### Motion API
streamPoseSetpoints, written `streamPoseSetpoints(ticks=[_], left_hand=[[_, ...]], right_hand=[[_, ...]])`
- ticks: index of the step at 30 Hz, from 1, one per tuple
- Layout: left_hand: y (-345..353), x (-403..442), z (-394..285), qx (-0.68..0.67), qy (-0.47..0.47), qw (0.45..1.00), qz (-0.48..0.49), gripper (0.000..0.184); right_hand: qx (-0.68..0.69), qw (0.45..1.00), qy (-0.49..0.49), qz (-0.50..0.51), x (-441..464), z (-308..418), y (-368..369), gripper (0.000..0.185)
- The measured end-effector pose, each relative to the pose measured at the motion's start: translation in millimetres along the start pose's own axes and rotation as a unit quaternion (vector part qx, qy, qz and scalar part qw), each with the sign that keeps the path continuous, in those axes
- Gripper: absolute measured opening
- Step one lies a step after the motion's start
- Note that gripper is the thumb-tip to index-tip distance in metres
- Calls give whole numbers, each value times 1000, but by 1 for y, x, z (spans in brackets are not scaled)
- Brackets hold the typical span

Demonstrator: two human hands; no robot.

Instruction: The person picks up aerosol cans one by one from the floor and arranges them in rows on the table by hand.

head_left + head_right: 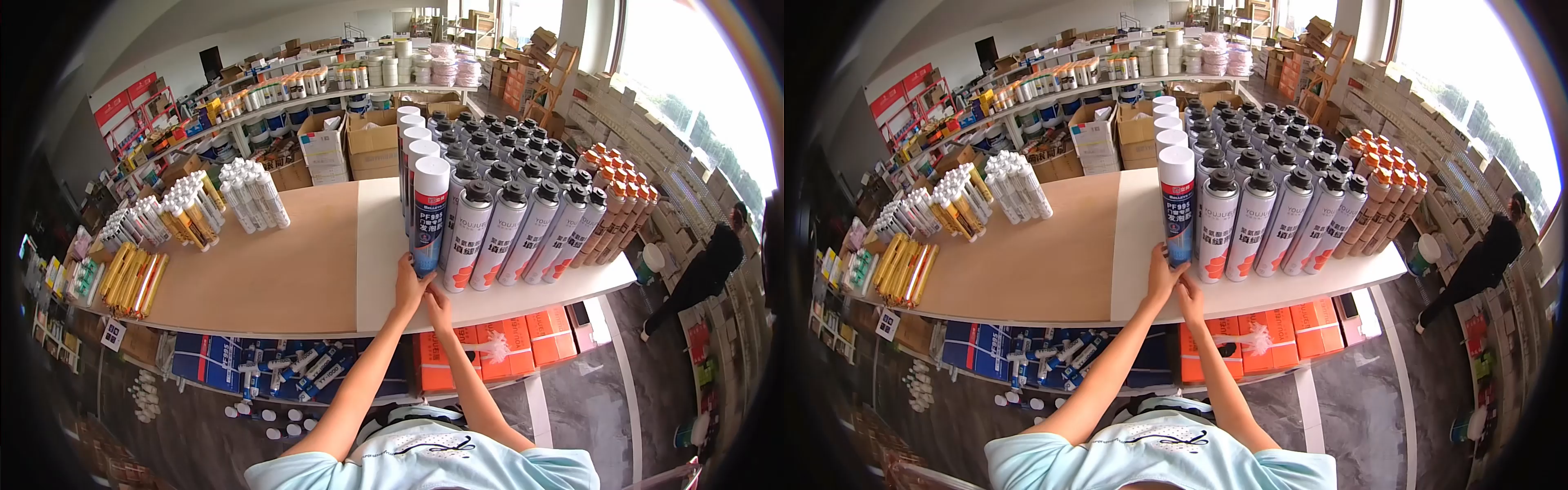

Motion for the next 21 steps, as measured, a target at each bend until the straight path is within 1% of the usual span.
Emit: streamPoseSetpoints(ticks=[2,3,5,6,8,9,10,11,12,13,14,16,19,21], left_hand=[[-1,-8,3,29,25,999,-6,78],[-6,-11,-1,31,19,999,-10,78],[-14,-20,-8,-5,-19,1000,19,71],[-15,-24,-6,-2,-27,1000,14,71],[-18,-35,-1,3,-2,1000,-23,59],[-24,-41,-1,7,-10,999,-30,59],[-34,-45,-3,-25,-45,999,-2,53],[-44,-50,-5,-58,-79,995,22,47],[-53,-56,-7,-67,-74,995,2,40],[-63,-64,-9,-62,-83,995,-12,40],[-74,-73,-11,-76,-89,993,-13,37],[-93,-94,-14,-89,-101,991,-22,32],[-124,-128,-14,-55,-134,987,-66,32],[-151,-150,-21,-10,-159,983,-93,34]], right_hand=[[5,1000,21,4,0,3,-1,42],[5,1000,26,11,0,2,-2,42],[-32,999,39,-9,0,-2,-4,42],[-39,997,63,-17,-1,6,-1,43],[-18,997,74,-11,-10,21,2,43],[4,997,78,-12,-12,25,4,43],[11,997,75,-11,-16,24,3,46],[13,997,78,5,-19,23,3,46],[-7,997,72,22,-26,30,5,47],[-28,997,65,39,-29,39,8,48],[-37,994,78,64,-31,47,11,50],[-31,991,77,106,-34,54,21,49],[-22,981,83,175,-48,54,45,49],[-28,972,77,218,-61,47,65,47]])
Point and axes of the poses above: each hand's wrist, its own x-axis towards the middle knuckle, its own y-axis out of the palm, z = x × y, the point moved 1 cm from there along x, towards the middle knuckle, and after that the axes turned 8 degrees about x, right-handed, at the moved point
